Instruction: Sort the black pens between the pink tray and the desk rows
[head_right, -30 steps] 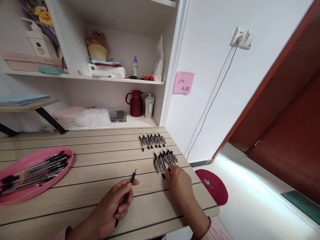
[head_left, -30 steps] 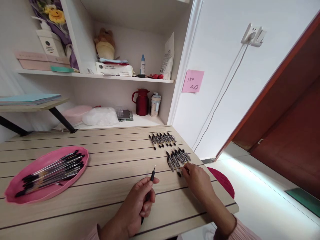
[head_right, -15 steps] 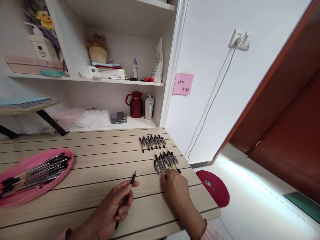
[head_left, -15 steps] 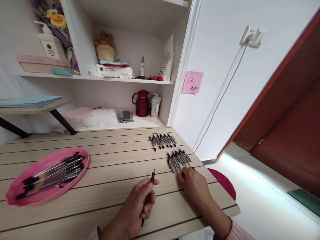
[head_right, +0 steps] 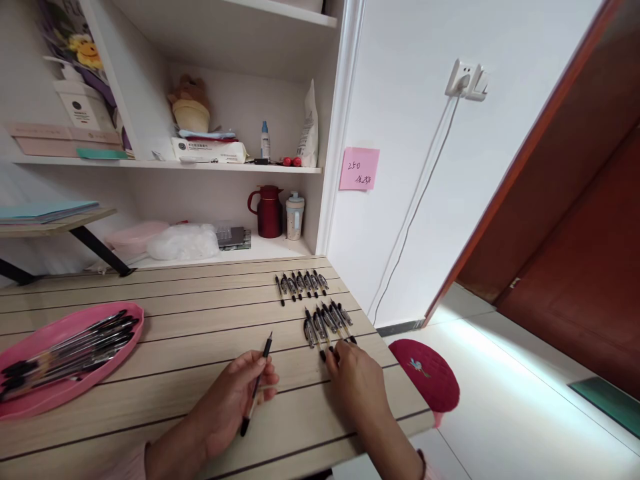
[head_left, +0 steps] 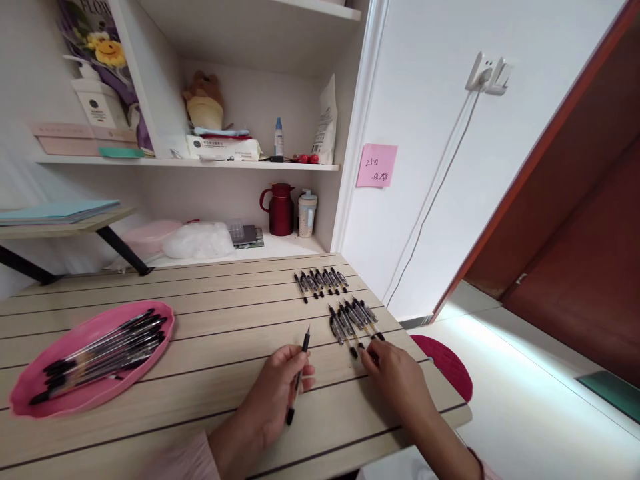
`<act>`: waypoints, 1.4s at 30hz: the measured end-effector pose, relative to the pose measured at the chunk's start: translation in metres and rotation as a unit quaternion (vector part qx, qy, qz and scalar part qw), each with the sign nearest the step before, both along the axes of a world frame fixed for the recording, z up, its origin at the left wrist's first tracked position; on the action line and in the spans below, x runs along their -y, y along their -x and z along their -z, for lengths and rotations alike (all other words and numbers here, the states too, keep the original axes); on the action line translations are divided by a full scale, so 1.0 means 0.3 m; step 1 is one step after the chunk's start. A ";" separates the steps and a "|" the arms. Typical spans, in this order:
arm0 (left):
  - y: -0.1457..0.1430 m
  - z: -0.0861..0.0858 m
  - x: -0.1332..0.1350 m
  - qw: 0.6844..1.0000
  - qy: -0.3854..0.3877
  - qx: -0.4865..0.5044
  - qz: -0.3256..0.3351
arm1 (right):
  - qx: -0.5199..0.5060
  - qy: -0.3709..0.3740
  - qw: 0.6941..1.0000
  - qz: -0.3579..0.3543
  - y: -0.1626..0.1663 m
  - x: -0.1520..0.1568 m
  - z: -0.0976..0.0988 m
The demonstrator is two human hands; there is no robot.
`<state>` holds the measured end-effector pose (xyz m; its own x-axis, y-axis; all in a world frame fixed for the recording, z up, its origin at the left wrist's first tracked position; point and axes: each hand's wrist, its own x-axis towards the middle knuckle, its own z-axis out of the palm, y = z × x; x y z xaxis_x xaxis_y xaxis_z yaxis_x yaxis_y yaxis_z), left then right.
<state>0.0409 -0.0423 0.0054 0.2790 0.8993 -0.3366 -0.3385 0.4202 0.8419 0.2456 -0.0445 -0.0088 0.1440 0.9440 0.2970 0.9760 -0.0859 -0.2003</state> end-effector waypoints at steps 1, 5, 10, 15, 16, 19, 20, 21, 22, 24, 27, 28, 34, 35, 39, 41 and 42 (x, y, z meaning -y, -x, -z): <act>-0.008 0.000 -0.017 1.000 -0.006 -0.017 -0.009 | -0.010 -0.003 1.000 -0.002 -0.002 0.012 0.004; -0.059 -0.006 -0.105 0.987 -0.057 -0.149 -0.021 | -0.043 -0.014 0.999 -0.026 0.002 0.053 0.040; -0.141 0.003 -0.210 0.961 -0.080 -0.265 0.007 | -0.064 -0.026 0.997 -0.041 0.011 0.072 0.077; -0.198 0.035 -0.283 0.929 -0.094 -0.357 0.027 | -0.085 -0.031 0.995 -0.049 0.009 0.071 0.076; -0.205 0.041 -0.296 0.921 -0.099 -0.377 0.029 | -0.089 -0.027 0.994 -0.050 0.009 0.071 0.075; -0.220 0.056 -0.335 0.895 -0.118 -0.429 0.040 | -0.100 -0.016 0.994 -0.050 0.008 0.072 0.071; -0.223 0.059 -0.346 0.887 -0.125 -0.443 0.045 | -0.101 -0.014 0.993 -0.050 0.008 0.073 0.070; -0.226 0.062 -0.356 0.879 -0.132 -0.455 0.050 | -0.102 -0.014 0.993 -0.049 0.008 0.073 0.070; -0.227 0.064 -0.364 0.872 -0.139 -0.466 0.055 | -0.103 -0.013 0.993 -0.049 0.008 0.074 0.069; -0.230 0.067 -0.374 0.860 -0.151 -0.483 0.062 | -0.103 -0.010 0.993 -0.047 0.008 0.076 0.069; -0.234 0.071 -0.379 0.849 -0.160 -0.499 0.070 | -0.103 -0.005 0.994 -0.046 0.006 0.077 0.069; -0.235 0.071 -0.379 0.847 -0.160 -0.501 0.073 | -0.103 -0.003 0.994 -0.047 0.006 0.078 0.069; -0.244 0.069 -0.373 0.854 -0.142 -0.493 0.089 | -0.094 0.000 0.994 -0.048 0.004 0.078 0.068; -0.246 0.067 -0.373 0.856 -0.138 -0.490 0.090 | -0.094 -0.001 0.994 -0.049 0.004 0.078 0.068; -0.257 0.060 -0.371 0.865 -0.125 -0.477 0.090 | -0.086 -0.007 0.995 -0.049 0.006 0.077 0.071; -0.263 0.057 -0.369 0.869 -0.121 -0.471 0.088 | -0.083 -0.006 0.995 -0.048 0.005 0.076 0.074; -0.265 0.055 -0.368 0.871 -0.119 -0.469 0.087 | -0.082 -0.006 0.995 -0.049 0.005 0.076 0.075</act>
